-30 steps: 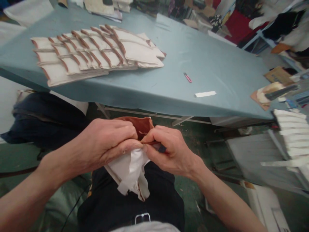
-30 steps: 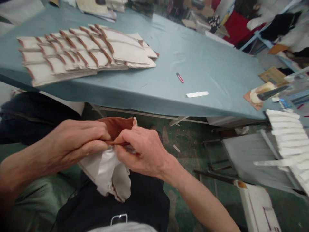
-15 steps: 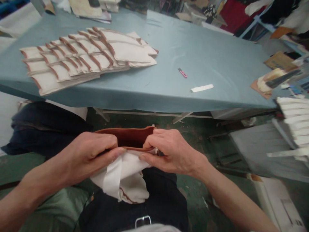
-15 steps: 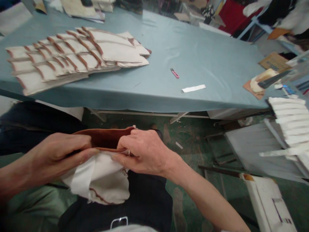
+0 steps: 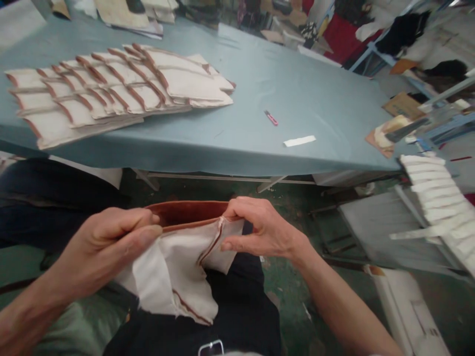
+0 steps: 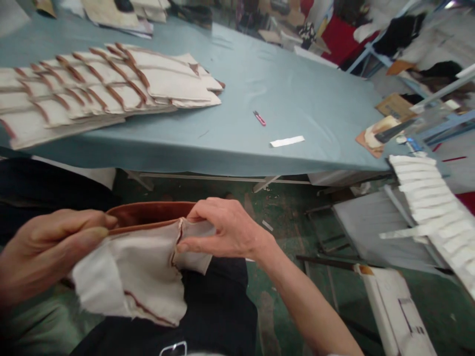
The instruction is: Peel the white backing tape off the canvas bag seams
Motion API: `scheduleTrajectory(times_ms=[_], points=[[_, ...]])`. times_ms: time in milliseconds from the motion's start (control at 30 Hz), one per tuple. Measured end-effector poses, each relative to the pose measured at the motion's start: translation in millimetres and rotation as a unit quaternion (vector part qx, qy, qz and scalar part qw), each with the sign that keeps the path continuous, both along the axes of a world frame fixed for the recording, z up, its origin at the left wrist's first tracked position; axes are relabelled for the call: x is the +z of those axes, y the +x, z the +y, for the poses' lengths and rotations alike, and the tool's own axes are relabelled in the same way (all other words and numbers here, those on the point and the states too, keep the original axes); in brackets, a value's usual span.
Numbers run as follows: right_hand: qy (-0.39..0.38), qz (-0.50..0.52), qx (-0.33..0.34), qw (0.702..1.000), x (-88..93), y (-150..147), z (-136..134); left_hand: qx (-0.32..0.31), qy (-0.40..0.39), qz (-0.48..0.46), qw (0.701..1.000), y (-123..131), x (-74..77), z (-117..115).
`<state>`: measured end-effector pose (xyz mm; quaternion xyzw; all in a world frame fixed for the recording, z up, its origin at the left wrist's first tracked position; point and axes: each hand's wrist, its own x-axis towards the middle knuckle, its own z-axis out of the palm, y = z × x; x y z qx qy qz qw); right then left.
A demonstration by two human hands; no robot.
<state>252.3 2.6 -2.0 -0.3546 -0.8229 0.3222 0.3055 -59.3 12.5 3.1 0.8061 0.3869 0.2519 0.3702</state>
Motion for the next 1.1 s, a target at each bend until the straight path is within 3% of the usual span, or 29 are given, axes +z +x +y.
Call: scheduleTrajectory(times_ms=[100, 200, 400, 500, 700, 933, 1100], points=[[-0.020, 0.030, 0.012, 0.999, 4.6, 1.2, 1.8, 0.023, -0.059, -0.003, 0.998, -12.6, -7.3, 14.6], [-0.041, 0.063, 0.028, 0.997, 17.7, -2.3, 7.0, 0.020, -0.066, 0.018, 0.997, -14.0, -2.0, 28.4], [-0.016, 0.040, 0.049, 0.998, 53.8, -12.4, 16.9, -0.100, 0.028, -0.031, 0.994, 19.6, 29.8, 39.5], [-0.001, 0.025, 0.047, 0.999, 60.5, -14.5, 17.7, -0.146, 0.022, -0.067, 0.987, 40.3, 38.5, 37.6], [-0.009, 0.010, 0.032, 0.999, 50.1, -14.1, 14.1, -0.145, -0.053, -0.116, 0.981, 58.1, 31.5, 34.9], [-0.128, 0.046, 0.018, 0.991, 29.8, -17.3, 16.0, -0.147, -0.086, -0.113, 0.979, 47.5, 21.0, 34.2], [-0.168, 0.060, 0.015, 0.984, 19.8, -18.0, 16.7, -0.128, -0.103, -0.097, 0.982, 49.1, 15.9, 32.4]])
